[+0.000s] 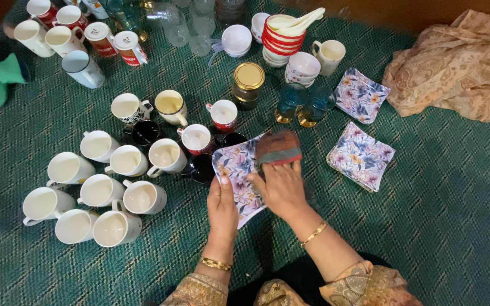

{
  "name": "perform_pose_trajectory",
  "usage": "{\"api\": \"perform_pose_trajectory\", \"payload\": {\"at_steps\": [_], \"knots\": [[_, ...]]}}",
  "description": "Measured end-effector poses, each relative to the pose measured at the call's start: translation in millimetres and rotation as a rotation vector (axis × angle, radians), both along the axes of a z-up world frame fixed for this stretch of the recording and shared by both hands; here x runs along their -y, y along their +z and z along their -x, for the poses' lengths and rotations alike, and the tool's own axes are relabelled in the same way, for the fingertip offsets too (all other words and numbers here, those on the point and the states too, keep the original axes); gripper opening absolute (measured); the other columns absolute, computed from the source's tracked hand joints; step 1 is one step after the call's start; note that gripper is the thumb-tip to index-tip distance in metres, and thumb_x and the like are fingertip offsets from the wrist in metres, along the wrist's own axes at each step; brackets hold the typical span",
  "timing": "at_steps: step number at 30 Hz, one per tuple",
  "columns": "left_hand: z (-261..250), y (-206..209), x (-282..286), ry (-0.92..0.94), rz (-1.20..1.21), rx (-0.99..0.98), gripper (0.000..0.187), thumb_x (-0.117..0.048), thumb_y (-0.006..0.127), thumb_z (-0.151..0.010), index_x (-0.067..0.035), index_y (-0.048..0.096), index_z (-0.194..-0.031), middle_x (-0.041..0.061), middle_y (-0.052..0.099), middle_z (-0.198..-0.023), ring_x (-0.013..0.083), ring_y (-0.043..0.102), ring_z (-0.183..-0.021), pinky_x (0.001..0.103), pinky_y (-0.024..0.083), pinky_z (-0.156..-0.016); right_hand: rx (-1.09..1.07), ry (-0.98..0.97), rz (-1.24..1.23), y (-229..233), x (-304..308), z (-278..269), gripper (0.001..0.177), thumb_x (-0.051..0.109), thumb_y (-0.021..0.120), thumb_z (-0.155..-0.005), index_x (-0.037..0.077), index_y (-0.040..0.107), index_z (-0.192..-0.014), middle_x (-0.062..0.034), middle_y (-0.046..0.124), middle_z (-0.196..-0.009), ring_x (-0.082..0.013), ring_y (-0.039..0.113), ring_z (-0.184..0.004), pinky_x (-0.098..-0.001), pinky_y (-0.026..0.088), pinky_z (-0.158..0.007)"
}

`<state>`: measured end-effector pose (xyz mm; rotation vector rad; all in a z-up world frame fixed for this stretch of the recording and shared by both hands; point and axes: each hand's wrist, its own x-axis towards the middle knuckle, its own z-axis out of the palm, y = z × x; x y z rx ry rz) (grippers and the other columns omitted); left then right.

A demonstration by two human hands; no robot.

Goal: The person sits on a mat and wipes various items including mugs, glasses, and square coasters using a cloth. They handle each item individually, wiping both sides of the coasters and the exterior of the mugs and glasses.

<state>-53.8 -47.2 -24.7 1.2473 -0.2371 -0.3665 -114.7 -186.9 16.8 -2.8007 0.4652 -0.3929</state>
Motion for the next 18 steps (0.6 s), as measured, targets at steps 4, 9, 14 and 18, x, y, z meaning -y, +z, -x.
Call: {"api": "perform_pose_trajectory", "payload": {"at_steps": [4, 9, 14, 18], "knots": [[-8, 1, -6, 0.113, -0.037, 0.021, 0.050, -0.036, 0.043, -0.110, 0.005, 0.056, -0.138, 0.012, 0.065, -0.130, 0.0170, 0.060, -0.115, 0.033, 0.049, -0.101, 0.010, 0.045, 0.031, 7, -18, 6, 0.054, 0.050, 0.055, -0.096, -0.002, 0.070, -0.099, -0.0249, 0.070, -0.110, -0.0439, 0.059, -0.115, -0.0644, 0.025, -0.113], [-28, 23, -27, 0.169, 0.157, -0.067, 0.053, -0.038, 0.046, -0.107, 0.002, 0.049, -0.142, 0.011, 0.060, -0.136, 0.0196, 0.060, -0.119, 0.035, 0.049, -0.103, 0.107, 0.215, -0.010, 13, -41, 20, 0.059, 0.054, 0.052, -0.099, -0.003, 0.068, -0.097, -0.0233, 0.069, -0.106, -0.0420, 0.061, -0.111, -0.0595, 0.031, -0.111], [-30, 28, -28, 0.232, 0.070, -0.121, 0.060, -0.045, 0.043, -0.107, 0.003, 0.050, -0.143, 0.011, 0.060, -0.138, 0.0207, 0.057, -0.123, 0.035, 0.045, -0.107, 0.210, 0.424, -0.276, 15, -65, 30, 0.055, 0.053, 0.050, -0.102, 0.002, 0.068, -0.092, -0.0188, 0.068, -0.098, -0.0400, 0.062, -0.104, -0.0551, 0.038, -0.106], [-30, 25, -32, 0.186, 0.172, -0.338, 0.070, -0.054, 0.034, -0.105, 0.003, 0.052, -0.142, 0.010, 0.060, -0.141, 0.0214, 0.058, -0.126, 0.036, 0.044, -0.109, 0.154, 0.523, -0.389, 7, -70, 33, 0.050, 0.048, 0.050, -0.103, 0.005, 0.064, -0.080, -0.0152, 0.066, -0.085, -0.0385, 0.063, -0.091, -0.0547, 0.040, -0.103]]}}
